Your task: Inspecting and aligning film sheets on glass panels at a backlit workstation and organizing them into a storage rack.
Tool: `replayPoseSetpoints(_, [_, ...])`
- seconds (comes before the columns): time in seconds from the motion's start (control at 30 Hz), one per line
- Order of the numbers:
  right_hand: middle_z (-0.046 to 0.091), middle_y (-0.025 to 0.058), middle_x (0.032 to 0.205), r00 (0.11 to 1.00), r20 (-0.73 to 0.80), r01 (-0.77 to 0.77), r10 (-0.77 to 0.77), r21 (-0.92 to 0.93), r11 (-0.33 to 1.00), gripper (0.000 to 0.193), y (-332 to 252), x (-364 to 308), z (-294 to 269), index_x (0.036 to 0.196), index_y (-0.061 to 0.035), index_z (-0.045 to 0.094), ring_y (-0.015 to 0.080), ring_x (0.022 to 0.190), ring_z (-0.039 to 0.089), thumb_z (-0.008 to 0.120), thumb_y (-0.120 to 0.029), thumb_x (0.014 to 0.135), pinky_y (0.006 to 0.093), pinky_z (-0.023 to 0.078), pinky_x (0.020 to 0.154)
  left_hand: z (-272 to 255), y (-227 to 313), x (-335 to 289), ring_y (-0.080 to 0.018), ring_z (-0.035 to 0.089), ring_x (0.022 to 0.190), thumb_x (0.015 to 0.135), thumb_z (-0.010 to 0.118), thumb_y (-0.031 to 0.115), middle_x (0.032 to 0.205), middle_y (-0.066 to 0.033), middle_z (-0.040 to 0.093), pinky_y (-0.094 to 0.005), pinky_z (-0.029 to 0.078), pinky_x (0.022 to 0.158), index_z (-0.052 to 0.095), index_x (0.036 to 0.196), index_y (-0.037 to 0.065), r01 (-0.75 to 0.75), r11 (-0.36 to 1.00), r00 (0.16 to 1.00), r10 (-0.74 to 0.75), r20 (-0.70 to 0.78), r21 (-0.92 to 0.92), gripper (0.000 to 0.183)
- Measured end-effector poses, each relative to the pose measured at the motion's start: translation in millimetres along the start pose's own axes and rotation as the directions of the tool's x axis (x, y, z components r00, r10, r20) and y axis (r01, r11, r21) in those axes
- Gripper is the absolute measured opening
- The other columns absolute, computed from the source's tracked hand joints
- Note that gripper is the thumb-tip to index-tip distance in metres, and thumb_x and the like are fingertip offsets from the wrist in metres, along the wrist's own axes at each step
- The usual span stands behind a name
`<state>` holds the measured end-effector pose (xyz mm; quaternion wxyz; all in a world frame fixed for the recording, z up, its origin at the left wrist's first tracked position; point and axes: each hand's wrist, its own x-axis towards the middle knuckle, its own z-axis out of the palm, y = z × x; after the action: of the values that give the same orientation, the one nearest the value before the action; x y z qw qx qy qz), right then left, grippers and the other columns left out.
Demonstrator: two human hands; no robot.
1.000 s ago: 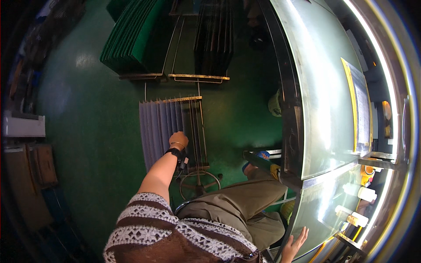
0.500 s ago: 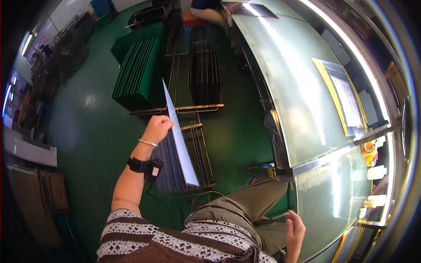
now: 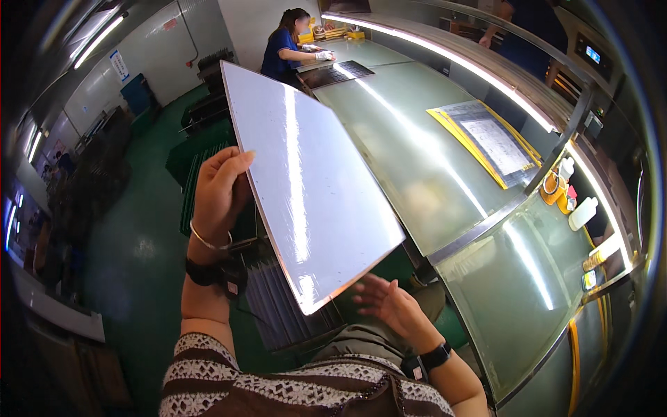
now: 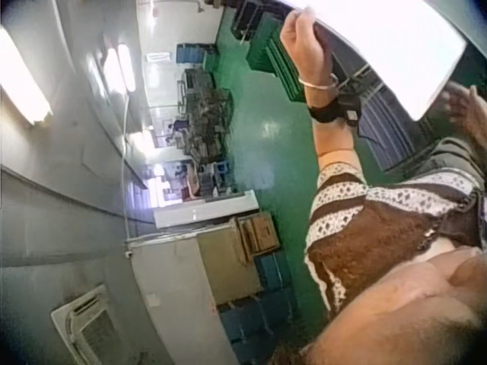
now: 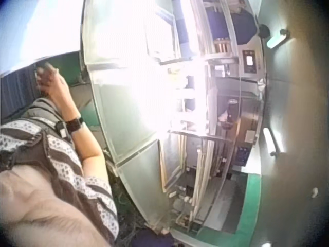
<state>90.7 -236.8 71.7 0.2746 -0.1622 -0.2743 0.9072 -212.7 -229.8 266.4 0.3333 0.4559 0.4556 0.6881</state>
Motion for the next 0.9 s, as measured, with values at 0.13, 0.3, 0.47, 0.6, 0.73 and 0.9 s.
replayPoseSetpoints(0.13, [0.049,0.0087,0.125,0.954,0.044,0.287,-0.298,0.169,0.943,0.049,0.0,4.1,-7.9,0.134,-0.0074,0.035,0.0223,0.114,0.049,0.045,-0.035,0.095,0.0417,0.041,0.095,10.3,-25.0,-26.8,-0.0038,0.047,0.057,0.088,0.054,0.01,0.067,0.002,0.053,-0.0186,0.038,0.053,0.058,0.077,0.001,-0.048,0.999,0.99,0.045,0.137,0.019,0.015])
replayPoseSetpoints(0.3, [0.054,0.0026,0.109,0.839,-0.293,0.382,-0.458,-0.283,0.88,0.037,-25.8,-23.4,-8.0,0.126,-0.0047,0.041,0.0122,0.097,0.052,0.053,-0.016,0.092,0.0284,0.042,0.085,8.9,-99.7,-47.4,-0.0008,0.038,0.048,0.092,0.05,0.013,0.06,0.0064,0.045,-0.0168,0.028,0.043,0.054,0.076,0.006,0.178,0.981,0.981,-0.183,0.066,0.072,0.018])
replayPoseSetpoints(0.47, [0.052,0.0053,0.118,0.778,-0.307,0.332,-0.548,-0.539,0.774,0.043,-22.0,-55.1,-32.7,0.128,-0.0008,0.041,0.0144,0.108,0.047,0.057,-0.018,0.091,0.0293,0.038,0.094,19.1,-161.9,-71.1,-0.0004,0.03,0.04,0.094,0.049,0.015,0.052,0.0076,0.039,-0.0171,0.023,0.037,0.049,0.07,0.012,0.424,0.898,0.902,-0.408,0.138,-0.118,0.024])
replayPoseSetpoints(0.6, [0.051,0.0073,0.12,0.725,-0.334,0.343,-0.603,-0.584,0.736,0.045,-21.6,-81.4,-40.2,0.128,0.0006,0.041,0.0164,0.11,0.047,0.058,-0.018,0.09,0.0302,0.038,0.094,32.9,-187.2,-78.9,-0.0006,0.031,0.039,0.094,0.051,0.019,0.05,0.0072,0.039,-0.017,0.023,0.036,0.048,0.07,0.013,0.463,0.885,0.853,-0.426,0.303,-0.06,0.025])
replayPoseSetpoints(0.73, [0.052,0.0078,0.118,0.741,-0.445,0.264,-0.503,-0.496,0.827,0.044,-19.8,-108.2,-62.8,0.127,0.001,0.041,0.0169,0.108,0.05,0.058,-0.017,0.089,0.0301,0.041,0.092,58.7,-211.1,-88.5,-0.0024,0.033,0.039,0.093,0.052,0.021,0.052,0.0055,0.041,-0.0176,0.023,0.036,0.051,0.073,0.011,0.575,0.816,0.775,-0.564,0.285,0.053,0.023])
replayPoseSetpoints(0.9, [0.054,0.0085,0.113,0.643,-0.524,0.285,-0.559,-0.514,0.809,0.043,-28.9,-134.0,-78.1,0.122,0.0051,0.043,0.0158,0.101,0.052,0.058,-0.017,0.089,0.03,0.043,0.088,94.8,-234.7,-95.3,-0.006,0.039,0.041,0.093,0.052,0.023,0.053,0.0022,0.046,-0.0201,0.031,0.039,0.052,0.072,0.01,0.585,0.806,0.729,-0.571,0.377,0.09,0.025])
